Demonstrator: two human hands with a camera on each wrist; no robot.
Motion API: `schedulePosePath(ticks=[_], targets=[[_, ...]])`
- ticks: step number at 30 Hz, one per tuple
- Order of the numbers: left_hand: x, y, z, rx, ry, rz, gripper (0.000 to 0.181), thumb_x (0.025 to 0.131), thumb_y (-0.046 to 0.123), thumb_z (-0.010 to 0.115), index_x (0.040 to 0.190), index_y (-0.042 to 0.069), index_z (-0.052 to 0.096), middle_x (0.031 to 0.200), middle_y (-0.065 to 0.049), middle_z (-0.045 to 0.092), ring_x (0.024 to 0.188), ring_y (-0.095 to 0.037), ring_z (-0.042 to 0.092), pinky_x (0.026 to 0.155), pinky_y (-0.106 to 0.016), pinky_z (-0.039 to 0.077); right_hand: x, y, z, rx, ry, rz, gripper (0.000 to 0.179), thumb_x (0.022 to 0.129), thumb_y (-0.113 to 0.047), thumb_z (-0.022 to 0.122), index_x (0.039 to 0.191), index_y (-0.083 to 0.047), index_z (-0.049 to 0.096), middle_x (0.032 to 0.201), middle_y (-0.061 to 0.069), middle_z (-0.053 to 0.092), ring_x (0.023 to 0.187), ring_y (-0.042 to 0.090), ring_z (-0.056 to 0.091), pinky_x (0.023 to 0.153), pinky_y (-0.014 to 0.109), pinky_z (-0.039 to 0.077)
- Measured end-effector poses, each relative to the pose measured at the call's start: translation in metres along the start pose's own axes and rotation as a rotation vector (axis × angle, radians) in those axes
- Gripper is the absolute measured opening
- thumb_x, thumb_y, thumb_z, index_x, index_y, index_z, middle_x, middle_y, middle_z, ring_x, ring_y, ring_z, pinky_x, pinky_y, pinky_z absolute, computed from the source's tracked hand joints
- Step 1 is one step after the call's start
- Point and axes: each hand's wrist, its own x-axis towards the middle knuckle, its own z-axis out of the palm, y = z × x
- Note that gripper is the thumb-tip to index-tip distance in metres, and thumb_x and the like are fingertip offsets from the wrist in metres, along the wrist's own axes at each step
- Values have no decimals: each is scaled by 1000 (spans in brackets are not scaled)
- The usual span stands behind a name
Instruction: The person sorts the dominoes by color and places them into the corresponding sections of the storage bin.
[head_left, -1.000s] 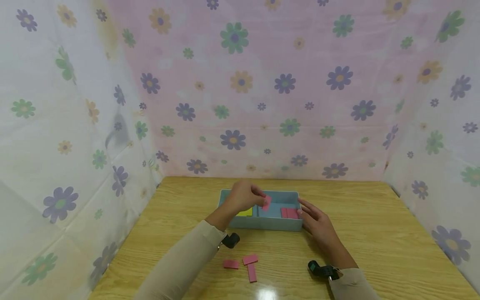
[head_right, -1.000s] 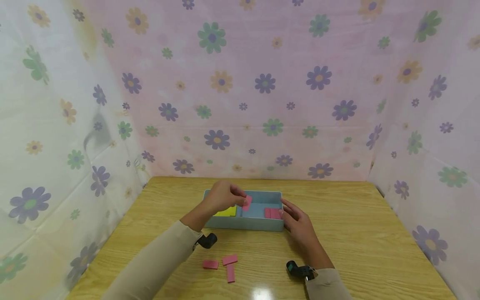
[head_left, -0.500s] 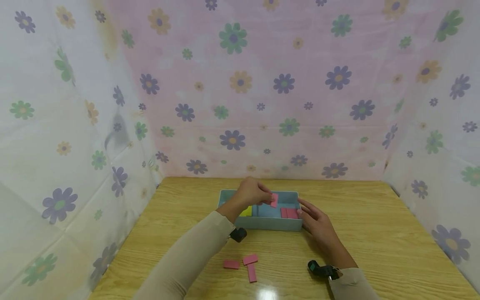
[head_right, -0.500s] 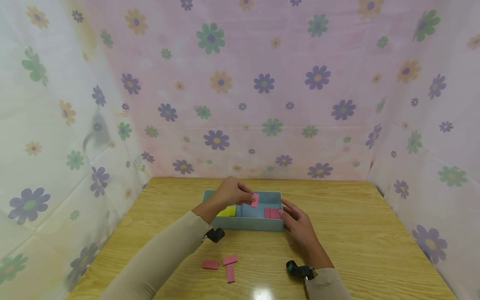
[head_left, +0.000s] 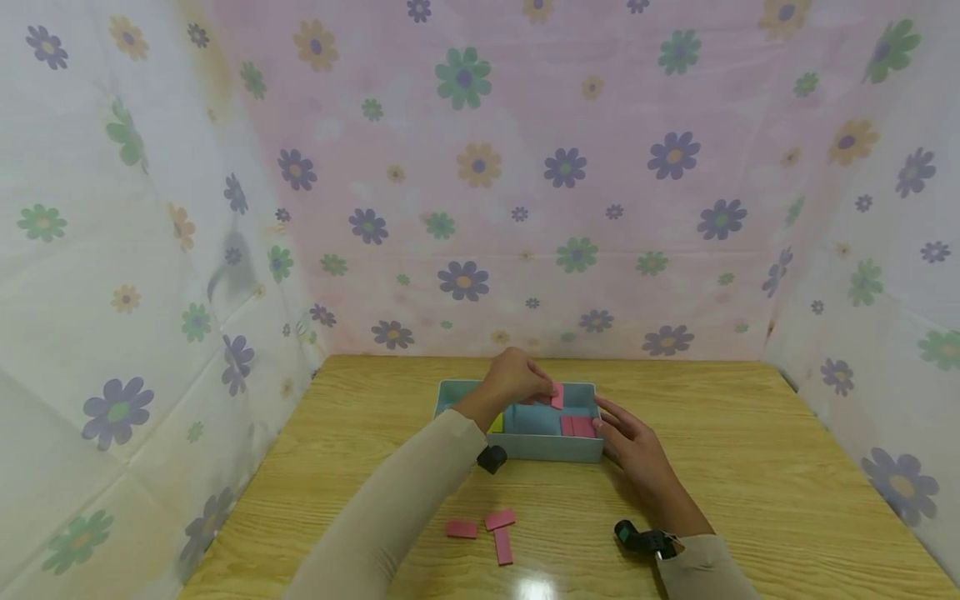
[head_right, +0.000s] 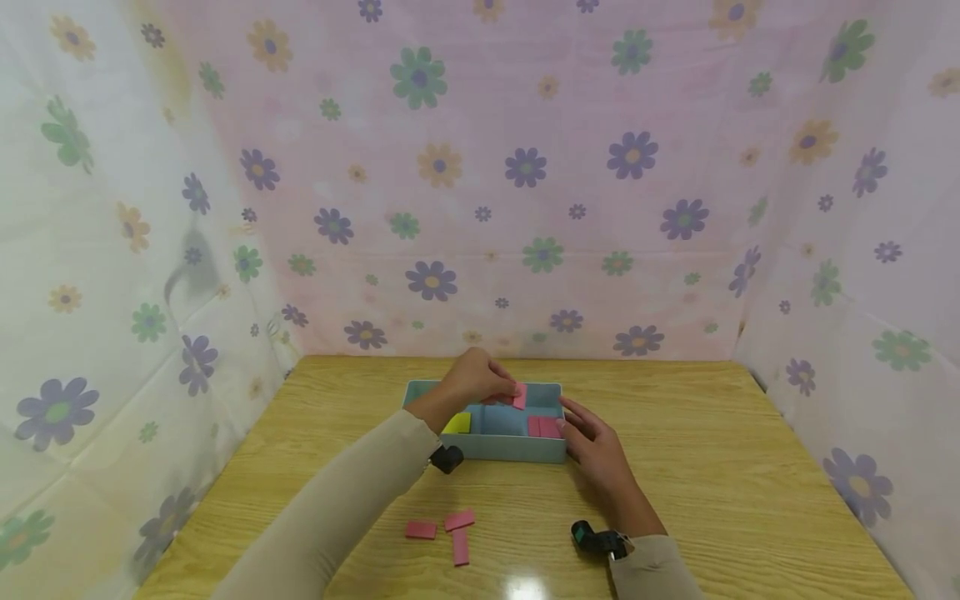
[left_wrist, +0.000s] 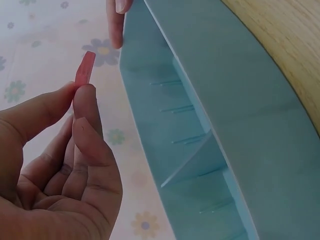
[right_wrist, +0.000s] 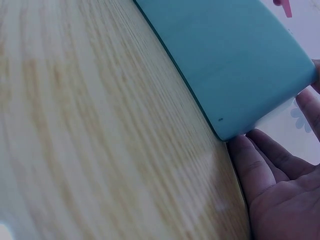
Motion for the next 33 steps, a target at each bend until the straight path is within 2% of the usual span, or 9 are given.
schedulePosePath(ticks=[5, 14, 19, 23, 29, 33], targets=[[4, 1, 2, 26, 10, -3, 11, 84, 17, 87, 80, 9, 81, 69, -2, 76, 87, -27, 79, 68, -33, 64, 1, 1, 0, -11, 5, 2, 61, 103, -49, 60, 159, -33, 42, 166, 15, 37, 149, 35, 43, 107, 40, 52], [11, 2, 8, 65, 5, -24, 14, 83, 11, 88, 72, 6, 80, 65, -4, 75, 81, -27, 79, 82, -45, 64, -1, -1, -1, -28, 11, 12, 58, 105, -47, 58, 159, -34, 41, 166, 14, 37, 149, 34, 43, 109, 43, 51], [11, 0, 16, 83, 22, -45, 16, 82, 8, 87, 69, 4, 79, 65, -7, 75, 77, -26, 79, 77, -44, 65, -1, -1, 0, -24, 11, 10, 59, 105, -46, 59, 159, -33, 42, 165, 15, 38, 148, 35, 43, 108, 43, 52], [11, -2, 22, 97, 41, -38, 17, 81, 8, 88, 67, 5, 79, 64, -7, 75, 71, -23, 78, 72, -42, 65, -1, -1, 1, -20, 16, 10, 59, 104, -47, 59, 159, -33, 42, 165, 15, 38, 148, 36, 43, 108, 43, 52], [15, -5, 26, 112, 33, -31, 20, 79, 7, 89, 64, 3, 77, 62, -6, 74, 62, -17, 76, 71, -41, 65, 0, -2, 0, -13, 10, 2, 59, 105, -45, 59, 160, -32, 41, 165, 16, 37, 148, 36, 43, 106, 41, 53], [16, -5, 28, 122, 35, -27, 19, 79, 7, 90, 64, 3, 78, 62, -6, 74, 62, -18, 76, 70, -41, 65, 0, -1, 0, -13, 9, 2, 59, 104, -46, 60, 159, -33, 42, 164, 15, 39, 148, 34, 44, 106, 39, 53]])
